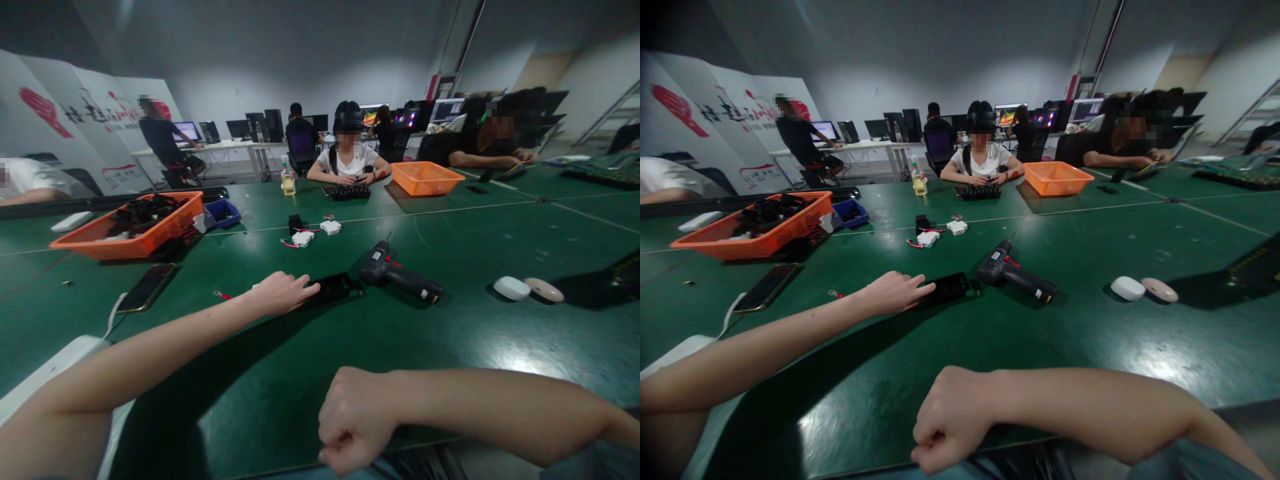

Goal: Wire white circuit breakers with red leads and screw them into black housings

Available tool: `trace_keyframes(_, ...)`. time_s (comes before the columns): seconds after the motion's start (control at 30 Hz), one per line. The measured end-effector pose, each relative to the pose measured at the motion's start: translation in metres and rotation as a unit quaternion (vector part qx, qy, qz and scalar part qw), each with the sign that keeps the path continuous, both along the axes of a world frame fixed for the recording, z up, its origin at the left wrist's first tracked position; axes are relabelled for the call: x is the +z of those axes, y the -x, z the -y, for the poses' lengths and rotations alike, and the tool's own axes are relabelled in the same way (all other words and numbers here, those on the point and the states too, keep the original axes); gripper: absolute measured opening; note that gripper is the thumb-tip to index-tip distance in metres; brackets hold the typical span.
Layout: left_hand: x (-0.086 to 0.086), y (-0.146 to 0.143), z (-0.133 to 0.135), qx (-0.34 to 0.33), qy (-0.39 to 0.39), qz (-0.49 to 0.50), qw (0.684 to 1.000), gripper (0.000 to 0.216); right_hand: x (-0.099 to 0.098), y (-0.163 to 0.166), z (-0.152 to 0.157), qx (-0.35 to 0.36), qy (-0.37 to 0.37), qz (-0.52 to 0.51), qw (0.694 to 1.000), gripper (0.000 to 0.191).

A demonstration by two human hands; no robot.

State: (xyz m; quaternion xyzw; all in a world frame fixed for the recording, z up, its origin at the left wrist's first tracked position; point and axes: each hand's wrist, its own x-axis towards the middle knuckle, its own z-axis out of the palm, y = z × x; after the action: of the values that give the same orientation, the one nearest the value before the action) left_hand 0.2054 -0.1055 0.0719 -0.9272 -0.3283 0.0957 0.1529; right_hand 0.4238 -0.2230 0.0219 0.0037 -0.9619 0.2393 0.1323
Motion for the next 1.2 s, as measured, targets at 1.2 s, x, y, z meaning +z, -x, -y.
trace_keyframes(1.2, -0.022, -0.005, 0.010, 0.056, -0.061, 0.039, 0.996, 0.047, -0.003, -0.001, 0.001, -0.002, 0.016, -0.048, 0.999, 0.032)
